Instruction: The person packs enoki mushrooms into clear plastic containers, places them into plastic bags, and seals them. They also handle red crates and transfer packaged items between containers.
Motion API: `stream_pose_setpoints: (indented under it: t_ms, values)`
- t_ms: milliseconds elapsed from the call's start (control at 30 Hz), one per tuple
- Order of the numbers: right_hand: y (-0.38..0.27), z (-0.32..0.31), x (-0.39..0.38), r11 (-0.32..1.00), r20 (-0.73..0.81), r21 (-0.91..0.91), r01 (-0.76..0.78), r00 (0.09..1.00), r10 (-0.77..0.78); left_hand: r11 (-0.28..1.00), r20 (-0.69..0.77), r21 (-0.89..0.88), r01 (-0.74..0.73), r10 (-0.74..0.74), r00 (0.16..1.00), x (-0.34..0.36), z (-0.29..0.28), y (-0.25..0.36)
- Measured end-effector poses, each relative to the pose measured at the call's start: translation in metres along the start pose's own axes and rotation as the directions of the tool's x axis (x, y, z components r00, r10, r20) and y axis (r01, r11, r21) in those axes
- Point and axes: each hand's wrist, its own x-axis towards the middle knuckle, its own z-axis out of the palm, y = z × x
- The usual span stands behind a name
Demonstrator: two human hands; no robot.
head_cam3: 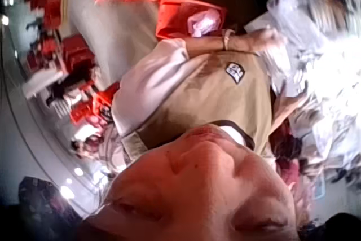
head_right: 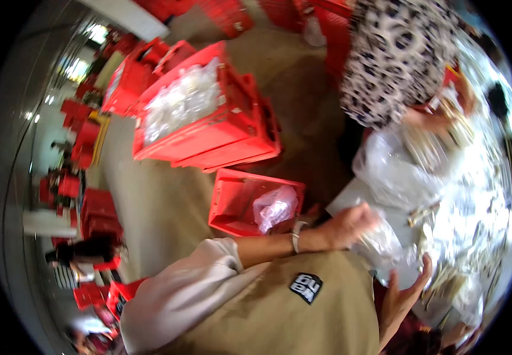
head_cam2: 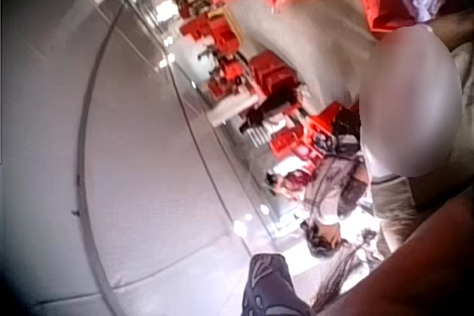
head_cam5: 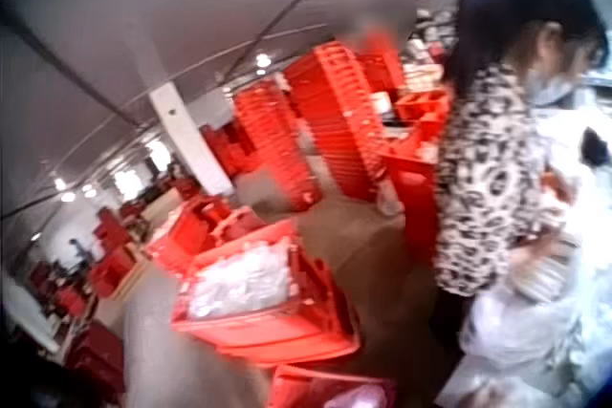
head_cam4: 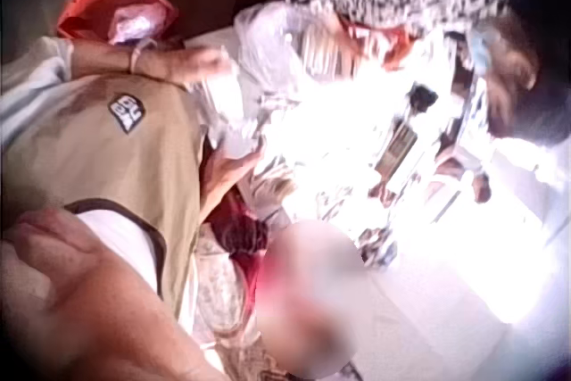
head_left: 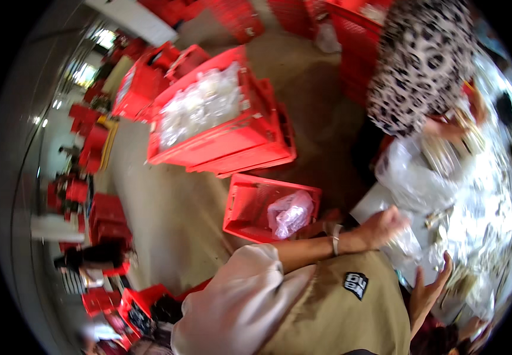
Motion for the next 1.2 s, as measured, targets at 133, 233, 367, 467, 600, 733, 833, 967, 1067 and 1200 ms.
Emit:
stream_pose_setpoints:
  t_ms: [133,233,367,467,600,733,833,967,1067,1200]
  values:
    - [-0.025,0.034,0.026,0.868,0.112,-0.453,0.203,0.979,-0.170,0.892,0.342,-0.115,0.436,-0.377,0.861,0.012,-0.032,0.048]
    - [0.129,0.014,0.043,0.974,0.015,-0.223,0.040,0.999,-0.037,0.969,-0.007,0.111,0.220,-0.220,0.975,-0.012,-0.029,0.012]
    - [0.117,-0.052,0.012,0.926,0.110,-0.350,-0.143,0.975,0.191,0.966,-0.103,0.132,0.222,-0.209,0.972,-0.013,-0.078,0.019]
    - [-0.014,-0.064,-0.004,0.904,0.216,-0.391,-0.174,0.937,0.274,0.951,-0.011,0.139,0.275,-0.276,0.961,-0.022,-0.080,0.022]
    - [-0.037,-0.067,-0.001,0.955,0.165,0.117,-0.274,0.953,0.253,0.973,-0.057,0.086,0.213,-0.208,0.976,-0.015,-0.093,0.042]
    - [-0.035,-0.053,0.001,0.650,0.206,0.688,-0.323,0.946,0.252,0.701,0.338,-0.506,0.502,-0.374,0.864,0.008,-0.112,0.061]
    - [-0.026,-0.053,-0.010,0.373,0.249,0.874,-0.312,0.946,0.207,0.743,0.539,-0.367,0.560,-0.321,0.779,0.021,-0.112,0.067]
    - [-0.023,-0.045,0.002,0.483,0.278,0.810,-0.332,0.943,0.182,0.695,0.365,-0.439,0.569,-0.441,0.820,0.025,-0.126,0.066]
    - [-0.041,-0.036,-0.006,0.476,0.213,0.817,-0.325,0.938,0.275,0.754,0.463,-0.369,0.544,-0.358,0.811,0.035,-0.119,0.069]
    - [-0.050,-0.024,-0.003,0.518,0.175,0.812,-0.268,0.959,0.222,0.319,0.647,-0.700,0.639,-0.097,0.757,0.033,-0.078,0.054]
